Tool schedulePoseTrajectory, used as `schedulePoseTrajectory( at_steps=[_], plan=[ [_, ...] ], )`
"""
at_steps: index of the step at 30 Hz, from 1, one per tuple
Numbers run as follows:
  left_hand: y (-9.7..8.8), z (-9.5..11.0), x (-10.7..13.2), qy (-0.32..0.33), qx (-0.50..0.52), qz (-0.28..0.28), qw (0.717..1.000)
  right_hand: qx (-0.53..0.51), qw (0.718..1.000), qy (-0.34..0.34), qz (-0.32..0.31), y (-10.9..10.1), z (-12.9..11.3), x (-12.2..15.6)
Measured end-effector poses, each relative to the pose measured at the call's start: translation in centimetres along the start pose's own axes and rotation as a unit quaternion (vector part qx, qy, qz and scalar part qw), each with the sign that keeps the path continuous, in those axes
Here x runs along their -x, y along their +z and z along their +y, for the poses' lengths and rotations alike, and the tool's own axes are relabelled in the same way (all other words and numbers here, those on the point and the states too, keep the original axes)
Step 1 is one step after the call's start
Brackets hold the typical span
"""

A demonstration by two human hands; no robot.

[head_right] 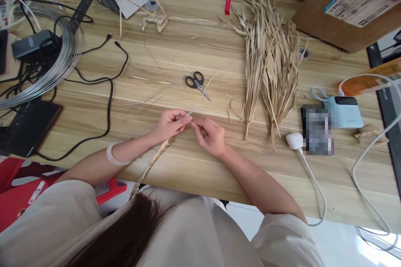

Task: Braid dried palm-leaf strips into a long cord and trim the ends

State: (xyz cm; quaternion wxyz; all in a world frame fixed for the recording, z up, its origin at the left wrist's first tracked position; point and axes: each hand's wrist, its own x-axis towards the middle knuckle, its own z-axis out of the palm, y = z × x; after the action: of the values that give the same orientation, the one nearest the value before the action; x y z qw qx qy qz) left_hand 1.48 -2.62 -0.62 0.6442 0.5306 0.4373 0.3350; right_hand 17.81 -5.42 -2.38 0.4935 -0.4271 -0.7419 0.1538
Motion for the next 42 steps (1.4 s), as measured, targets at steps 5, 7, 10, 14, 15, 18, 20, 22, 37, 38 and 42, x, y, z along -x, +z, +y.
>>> schedulePoseTrajectory(
  at_steps=[5, 7, 10, 14, 15, 18, 20, 22, 37, 38, 42],
  plan=[
    [-0.1, 0.1, -0.1, 0.009, 0.0, 0.003, 1.0, -0.007, 1.0, -0.009, -0.014, -0.1, 0.1, -0.3],
    [-0.2, 0.1, -0.2, 0.005, 0.005, 0.003, 1.0, -0.008, 1.0, -0.014, -0.016, -0.1, 0.1, -0.4],
    [-0.2, 0.1, -0.4, 0.007, 0.009, 0.004, 1.0, -0.013, 1.0, 0.023, -0.01, -0.1, 0.3, -0.5],
    [-0.2, 0.1, -0.5, 0.014, 0.009, 0.01, 1.0, -0.041, 0.995, 0.086, -0.001, 0.0, 0.6, -0.4],
    [-0.2, 0.1, -0.5, 0.015, 0.006, 0.012, 1.0, -0.048, 0.994, 0.097, -0.002, 0.0, 0.7, -0.4],
    [-0.1, 0.1, -0.4, 0.013, -0.015, 0.022, 1.0, -0.064, 0.989, 0.129, -0.019, 0.0, 1.0, -0.4],
    [-0.2, 0.1, -0.3, 0.007, -0.025, 0.025, 0.999, -0.075, 0.985, 0.153, -0.031, 0.1, 1.1, -0.5],
    [-0.2, 0.1, -0.3, 0.002, -0.03, 0.025, 0.999, -0.088, 0.98, 0.177, -0.034, 0.1, 1.2, -0.5],
    [-0.1, 0.0, -0.2, 0.001, -0.043, 0.024, 0.999, -0.1, 0.974, 0.201, -0.031, 0.4, 1.4, -0.5],
    [-0.1, 0.0, -0.2, 0.001, -0.045, 0.024, 0.999, -0.1, 0.974, 0.203, -0.031, 0.4, 1.4, -0.5],
    [-0.1, -0.1, -0.2, 0.004, -0.053, 0.022, 0.998, -0.102, 0.972, 0.21, -0.034, 0.5, 1.6, -0.5]
  ],
)
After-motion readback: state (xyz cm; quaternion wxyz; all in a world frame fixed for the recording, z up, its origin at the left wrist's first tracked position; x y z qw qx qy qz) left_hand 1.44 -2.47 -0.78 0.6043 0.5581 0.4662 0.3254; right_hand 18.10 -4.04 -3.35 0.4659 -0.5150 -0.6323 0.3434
